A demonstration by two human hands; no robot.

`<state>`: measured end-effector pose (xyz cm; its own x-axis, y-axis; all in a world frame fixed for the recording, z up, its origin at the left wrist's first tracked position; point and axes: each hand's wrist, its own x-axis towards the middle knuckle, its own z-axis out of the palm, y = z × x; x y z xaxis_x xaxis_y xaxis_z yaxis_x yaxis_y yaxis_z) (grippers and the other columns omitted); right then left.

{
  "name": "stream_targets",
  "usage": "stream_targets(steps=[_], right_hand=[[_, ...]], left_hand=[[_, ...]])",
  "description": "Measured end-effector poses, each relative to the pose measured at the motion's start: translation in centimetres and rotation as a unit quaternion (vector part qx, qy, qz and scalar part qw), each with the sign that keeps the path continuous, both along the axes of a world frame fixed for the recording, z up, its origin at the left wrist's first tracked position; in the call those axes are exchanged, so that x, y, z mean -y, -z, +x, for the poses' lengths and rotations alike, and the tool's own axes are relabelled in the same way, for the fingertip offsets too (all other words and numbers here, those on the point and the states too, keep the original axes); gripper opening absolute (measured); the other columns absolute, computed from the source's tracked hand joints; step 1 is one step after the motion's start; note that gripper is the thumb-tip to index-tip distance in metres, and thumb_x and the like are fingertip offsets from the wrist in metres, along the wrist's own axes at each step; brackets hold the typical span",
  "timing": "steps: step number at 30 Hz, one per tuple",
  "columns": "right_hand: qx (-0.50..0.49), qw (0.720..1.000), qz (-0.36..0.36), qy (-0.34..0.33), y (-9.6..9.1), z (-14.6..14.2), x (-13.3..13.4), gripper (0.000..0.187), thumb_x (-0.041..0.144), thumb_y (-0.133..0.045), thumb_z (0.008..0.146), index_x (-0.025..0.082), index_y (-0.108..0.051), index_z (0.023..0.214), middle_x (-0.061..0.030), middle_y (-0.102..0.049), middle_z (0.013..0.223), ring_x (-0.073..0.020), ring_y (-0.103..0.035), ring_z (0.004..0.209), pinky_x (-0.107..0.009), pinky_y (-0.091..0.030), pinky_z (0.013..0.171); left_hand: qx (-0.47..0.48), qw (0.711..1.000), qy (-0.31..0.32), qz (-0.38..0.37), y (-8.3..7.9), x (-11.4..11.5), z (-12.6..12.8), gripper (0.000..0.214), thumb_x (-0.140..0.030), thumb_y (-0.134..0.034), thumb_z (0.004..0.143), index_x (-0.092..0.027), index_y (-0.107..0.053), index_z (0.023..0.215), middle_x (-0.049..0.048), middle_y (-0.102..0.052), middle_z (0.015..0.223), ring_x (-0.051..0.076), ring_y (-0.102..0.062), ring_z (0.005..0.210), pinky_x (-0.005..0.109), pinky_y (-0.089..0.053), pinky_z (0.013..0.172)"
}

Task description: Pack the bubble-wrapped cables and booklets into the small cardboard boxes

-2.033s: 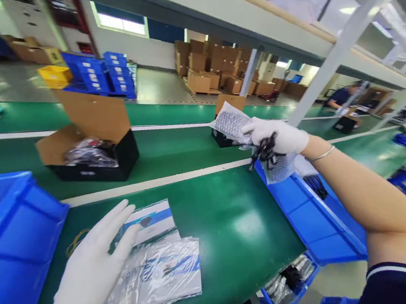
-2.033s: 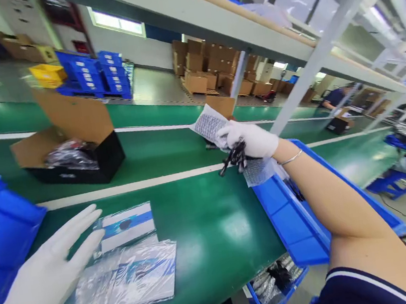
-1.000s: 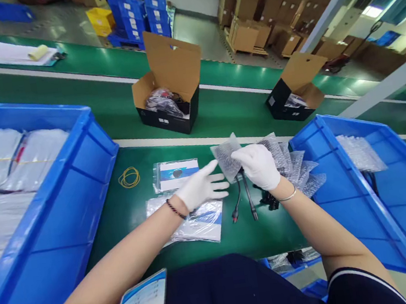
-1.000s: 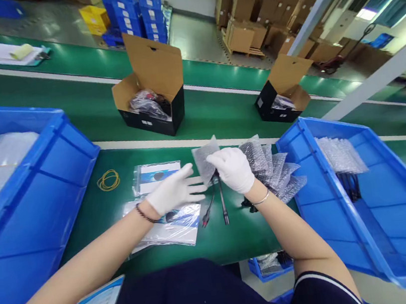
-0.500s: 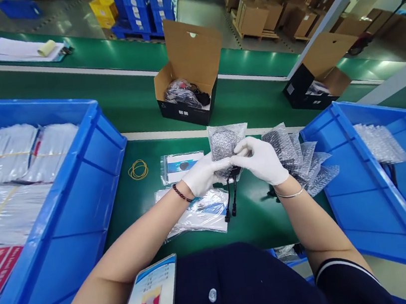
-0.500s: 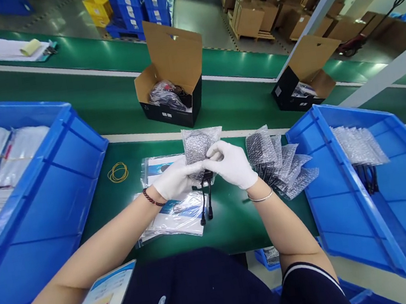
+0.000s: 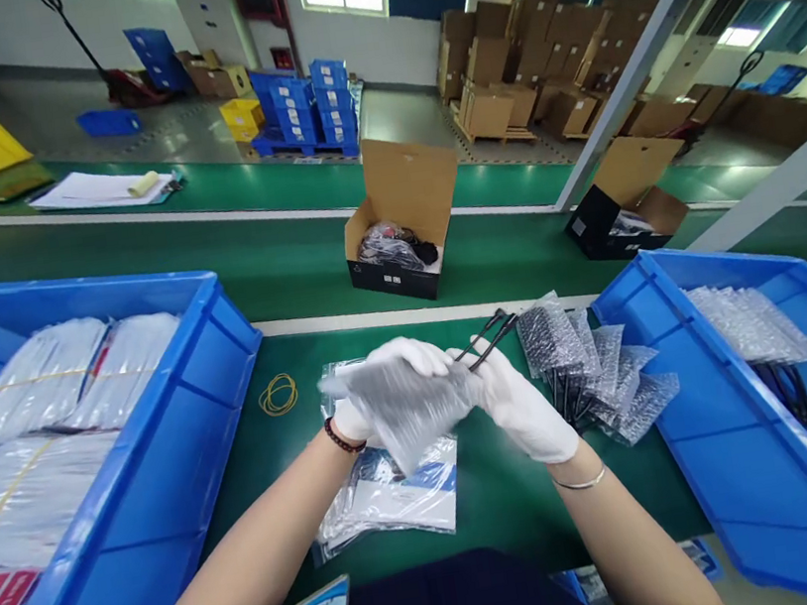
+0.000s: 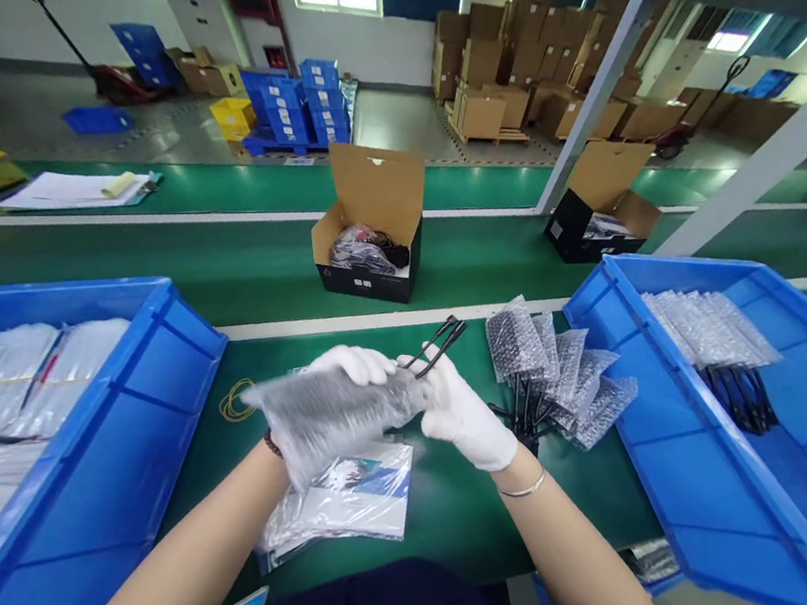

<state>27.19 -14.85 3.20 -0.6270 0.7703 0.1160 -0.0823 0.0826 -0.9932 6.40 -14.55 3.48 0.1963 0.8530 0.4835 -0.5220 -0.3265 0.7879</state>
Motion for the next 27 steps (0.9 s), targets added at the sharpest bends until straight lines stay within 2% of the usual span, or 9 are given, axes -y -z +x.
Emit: stream_targets(steps=[3, 6, 8, 11, 13, 15, 21, 24, 27], right_hand=[[0.041, 0.992, 0.105, 0.053, 0.8, -0.5, -0.5, 0.136, 0.066, -0.089, 0.048, 0.022, -0.016, 0.154, -0.0191, -0.033, 0.155, -0.0336, -0.035, 0.143, -0.051, -0.034, 0.116], [0.128, 0.961, 0.141, 0.202, 1.6, -0.7, -1.1, 0.085, 0.052, -0.083, 0.065, 0.017, -0.052, 0.135, -0.0176, -0.059, 0.133, -0.0325, -0.057, 0.123, -0.052, -0.040, 0.110], [0.128, 0.939, 0.118, 0.298, 2.0, -0.1, -1.8, 0.050, 0.051, -0.072, 0.075, 0.017, -0.067, 0.112, -0.0144, -0.070, 0.115, -0.0316, -0.063, 0.111, -0.052, -0.044, 0.106], [0.068, 0.914, 0.089, 0.389, 2.1, 1.9, -2.7, 0.050, 0.057, -0.067, 0.077, 0.016, -0.068, 0.106, -0.0139, -0.071, 0.113, -0.0328, -0.062, 0.115, -0.053, -0.042, 0.109], [-0.002, 0.907, 0.041, 0.419, 1.9, 3.5, -2.7, 0.055, 0.061, -0.064, 0.081, 0.016, -0.064, 0.113, -0.0133, -0.068, 0.120, -0.0313, -0.060, 0.117, -0.052, -0.043, 0.108], [-0.082, 0.907, -0.028, 0.412, 1.6, 4.6, -2.4, 0.054, 0.061, -0.061, 0.085, 0.019, -0.060, 0.120, -0.0115, -0.067, 0.120, -0.0291, -0.062, 0.115, -0.049, -0.052, 0.099], [-0.119, 0.908, -0.070, 0.396, -1.2, 6.3, -2.8, 0.057, 0.057, -0.069, 0.079, 0.022, -0.056, 0.122, -0.0108, -0.065, 0.122, -0.0285, -0.066, 0.103, -0.042, -0.062, 0.073], [0.019, 0.919, 0.074, 0.386, -3.8, 6.8, -4.3, 0.050, 0.055, -0.065, 0.081, 0.021, -0.060, 0.117, -0.0117, -0.064, 0.126, -0.0305, -0.061, 0.115, -0.049, -0.055, 0.095], [0.192, 0.886, 0.236, 0.351, -6.7, 6.3, -5.8, 0.043, 0.050, -0.059, 0.085, 0.019, -0.064, 0.113, -0.0105, -0.069, 0.118, -0.0297, -0.059, 0.119, -0.047, -0.044, 0.107]], left_hand=[[-0.136, 0.986, -0.064, 0.066, 0.4, 0.0, 1.2, 0.054, -0.069, -0.065, 0.076, -0.016, -0.066, 0.081, 0.0117, -0.069, 0.088, 0.029, -0.067, 0.089, 0.047, -0.053, 0.088], [-0.341, 0.919, -0.187, 0.063, 1.0, -2.1, 2.6, 0.020, -0.036, -0.065, 0.082, -0.017, -0.064, 0.083, 0.0096, -0.067, 0.090, 0.025, -0.065, 0.087, 0.043, -0.053, 0.088], [-0.496, 0.844, -0.187, 0.086, 0.8, -5.2, 2.5, 0.032, -0.024, -0.069, 0.073, -0.016, -0.066, 0.103, 0.0133, -0.065, 0.114, 0.028, -0.062, 0.106, 0.042, -0.050, 0.096], [-0.680, 0.695, -0.221, 0.078, -0.6, -11.8, 0.6, 0.067, -0.020, -0.072, 0.070, -0.014, -0.054, 0.134, 0.0175, -0.047, 0.145, 0.033, -0.046, 0.132, 0.042, -0.040, 0.109], [-0.759, 0.597, -0.257, 0.036, -1.9, -16.1, -0.8, 0.060, -0.019, -0.067, 0.078, -0.012, -0.052, 0.136, 0.0196, -0.053, 0.140, 0.033, -0.048, 0.131, 0.045, -0.038, 0.110], [-0.796, 0.552, -0.248, 0.006, -2.9, -19.3, -1.8, 0.049, -0.020, -0.067, 0.081, -0.010, -0.060, 0.128, 0.0209, -0.064, 0.125, 0.033, -0.058, 0.118, 0.044, -0.044, 0.103], [-0.809, 0.557, -0.180, 0.047, -2.4, -20.4, -0.8, 0.031, -0.026, -0.067, 0.084, -0.017, -0.072, 0.114, 0.0142, -0.071, 0.115, 0.029, -0.066, 0.105, 0.037, -0.050, 0.095], [-0.793, 0.580, -0.166, 0.080, -1.5, -17.4, 0.2, 0.034, -0.030, -0.062, 0.089, -0.021, -0.069, 0.121, 0.0119, -0.069, 0.120, 0.027, -0.063, 0.112, 0.036, -0.047, 0.100], [-0.773, 0.601, -0.162, 0.123, -0.7, -13.1, 1.1, 0.029, -0.030, -0.059, 0.091, -0.020, -0.071, 0.116, 0.0115, -0.071, 0.111, 0.026, -0.065, 0.107, 0.034, -0.047, 0.097]])
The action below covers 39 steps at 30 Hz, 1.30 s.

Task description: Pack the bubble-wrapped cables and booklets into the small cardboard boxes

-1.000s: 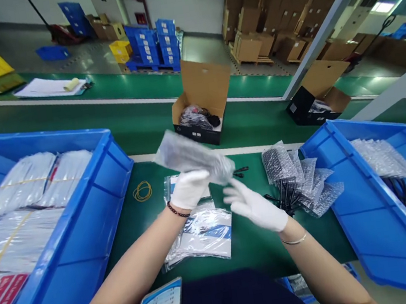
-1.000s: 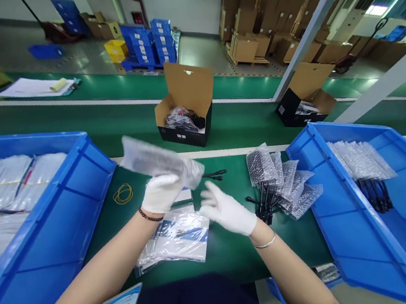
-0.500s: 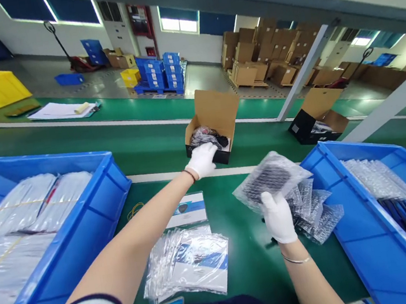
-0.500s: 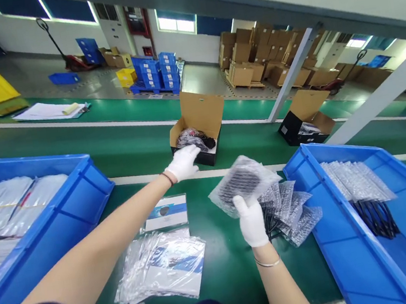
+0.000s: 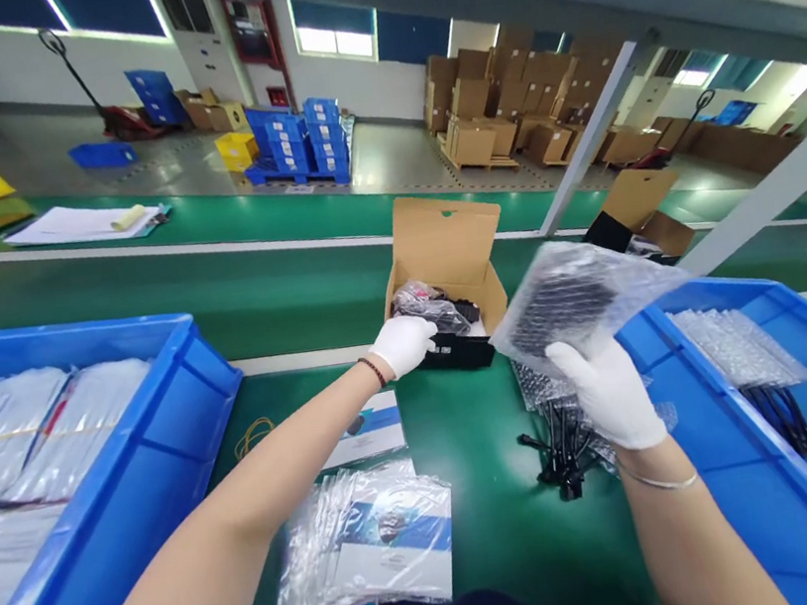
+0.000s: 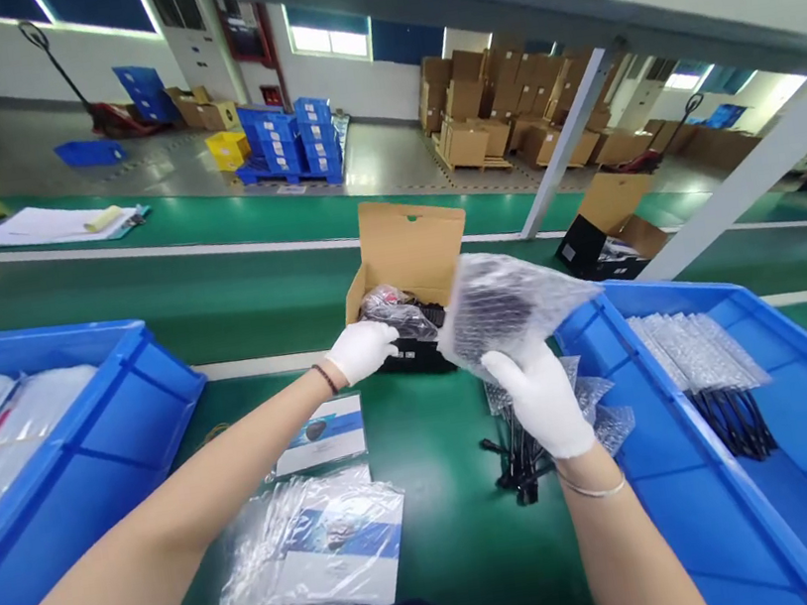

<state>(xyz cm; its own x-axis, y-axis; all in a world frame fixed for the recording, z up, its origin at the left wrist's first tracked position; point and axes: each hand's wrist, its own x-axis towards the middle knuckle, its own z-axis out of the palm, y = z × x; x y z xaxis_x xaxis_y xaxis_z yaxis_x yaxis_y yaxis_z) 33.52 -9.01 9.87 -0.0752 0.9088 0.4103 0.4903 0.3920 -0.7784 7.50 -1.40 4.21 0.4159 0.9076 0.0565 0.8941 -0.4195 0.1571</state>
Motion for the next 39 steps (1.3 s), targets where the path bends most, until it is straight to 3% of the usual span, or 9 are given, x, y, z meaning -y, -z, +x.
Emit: stream_targets(steps=[2, 4, 8, 12, 16, 22, 28, 34, 39], right_hand=[[0.131, 0.991, 0.002, -0.023, -1.7, -0.8, -0.6, 0.039, 0.044, -0.058, 0.086, 0.019, -0.064, 0.116, -0.0096, -0.070, 0.117, -0.0292, -0.062, 0.115, -0.045, -0.047, 0.103], [0.271, 0.961, -0.013, -0.059, -2.9, -1.6, -0.9, 0.038, 0.035, -0.057, 0.087, 0.020, -0.062, 0.121, -0.0094, -0.070, 0.118, -0.0287, -0.064, 0.110, -0.042, -0.050, 0.096], [0.509, 0.847, -0.056, -0.142, -3.7, -2.4, -1.0, 0.034, 0.029, -0.058, 0.089, 0.018, -0.060, 0.121, -0.0092, -0.070, 0.112, -0.0274, -0.067, 0.098, -0.037, -0.050, 0.086], [0.629, 0.757, -0.110, -0.141, -3.5, -3.0, -1.3, 0.026, 0.035, -0.055, 0.093, 0.017, -0.062, 0.111, -0.0093, -0.070, 0.098, -0.0266, -0.069, 0.084, -0.034, -0.048, 0.070], [0.679, 0.711, -0.129, -0.130, -3.0, -4.8, -1.9, 0.025, 0.034, -0.053, 0.093, 0.015, -0.062, 0.106, -0.0123, -0.070, 0.096, -0.0292, -0.069, 0.084, -0.034, -0.047, 0.065], [0.673, 0.704, -0.157, -0.162, -1.7, -7.9, -3.4, 0.025, 0.031, -0.060, 0.088, 0.015, -0.068, 0.105, -0.0159, -0.071, 0.089, -0.0322, -0.069, 0.092, -0.039, -0.051, 0.074], [0.636, 0.725, -0.166, -0.208, 2.2, -9.5, -4.6, 0.026, 0.026, -0.064, 0.084, 0.013, -0.070, 0.106, -0.0191, -0.072, 0.094, -0.0340, -0.070, 0.094, -0.041, -0.054, 0.077], [0.607, 0.727, -0.177, -0.266, 3.5, -9.4, -5.6, 0.034, 0.037, -0.057, 0.092, 0.011, -0.069, 0.110, -0.0174, -0.073, 0.098, -0.0307, -0.070, 0.097, -0.035, -0.053, 0.081], [0.631, 0.734, -0.190, -0.162, 3.1, -9.5, -5.7, 0.031, 0.031, -0.048, 0.097, 0.013, -0.071, 0.107, -0.0180, -0.073, 0.097, -0.0306, -0.069, 0.100, -0.038, -0.052, 0.081]], left_hand=[[-0.006, 1.000, 0.020, 0.013, 0.7, 3.0, 0.7, 0.023, -0.024, -0.056, 0.092, -0.016, -0.074, 0.103, 0.0129, -0.072, 0.097, 0.027, -0.068, 0.097, 0.036, -0.050, 0.090], [-0.023, 0.999, 0.022, 0.005, 1.4, 5.8, 1.3, 0.023, -0.018, -0.051, 0.092, -0.013, -0.073, 0.093, 0.0135, -0.071, 0.085, 0.028, -0.068, 0.089, 0.037, -0.051, 0.082], [-0.032, 0.999, -0.024, 0.012, 2.5, 9.7, 2.2, 0.028, -0.013, -0.045, 0.094, -0.010, -0.069, 0.107, 0.0156, -0.068, 0.086, 0.028, -0.066, 0.081, 0.039, -0.051, 0.074], [-0.017, 0.997, -0.046, 0.062, 2.4, 12.2, 2.6, 0.039, -0.022, -0.059, 0.090, -0.009, -0.059, 0.127, 0.0181, -0.065, 0.102, 0.032, -0.062, 0.098, 0.051, -0.047, 0.095], [-0.004, 0.993, -0.063, 0.100, 2.4, 14.1, 2.8, 0.052, -0.022, -0.067, 0.085, -0.009, -0.054, 0.134, 0.0225, -0.057, 0.117, 0.038, -0.054, 0.114, 0.057, -0.039, 0.106], [0.027, 0.996, -0.041, 0.069, 2.3, 14.8, 2.3, 0.039, -0.022, -0.058, 0.090, -0.011, -0.054, 0.127, 0.0182, -0.057, 0.111, 0.034, -0.054, 0.110, 0.054, -0.046, 0.100], [0.036, 0.998, -0.033, 0.043, 1.4, 14.7, 1.8, 0.023, -0.029, -0.052, 0.094, -0.013, -0.059, 0.109, 0.0124, -0.058, 0.098, 0.029, -0.055, 0.096, 0.050, -0.045, 0.100], [0.026, 0.998, -0.050, 0.025, 1.7, 12.9, 2.2, 0.019, -0.033, -0.057, 0.092, -0.014, -0.060, 0.095, 0.0137, -0.061, 0.097, 0.031, -0.057, 0.094, 0.044, -0.050, 0.080], [0.055, 0.998, -0.008, -0.035, 0.7, 11.6, 0.9, 0.019, -0.030, -0.056, 0.094, -0.013, -0.064, 0.096, 0.0117, -0.066, 0.097, 0.028, -0.061, 0.095, 0.039, -0.049, 0.083]])
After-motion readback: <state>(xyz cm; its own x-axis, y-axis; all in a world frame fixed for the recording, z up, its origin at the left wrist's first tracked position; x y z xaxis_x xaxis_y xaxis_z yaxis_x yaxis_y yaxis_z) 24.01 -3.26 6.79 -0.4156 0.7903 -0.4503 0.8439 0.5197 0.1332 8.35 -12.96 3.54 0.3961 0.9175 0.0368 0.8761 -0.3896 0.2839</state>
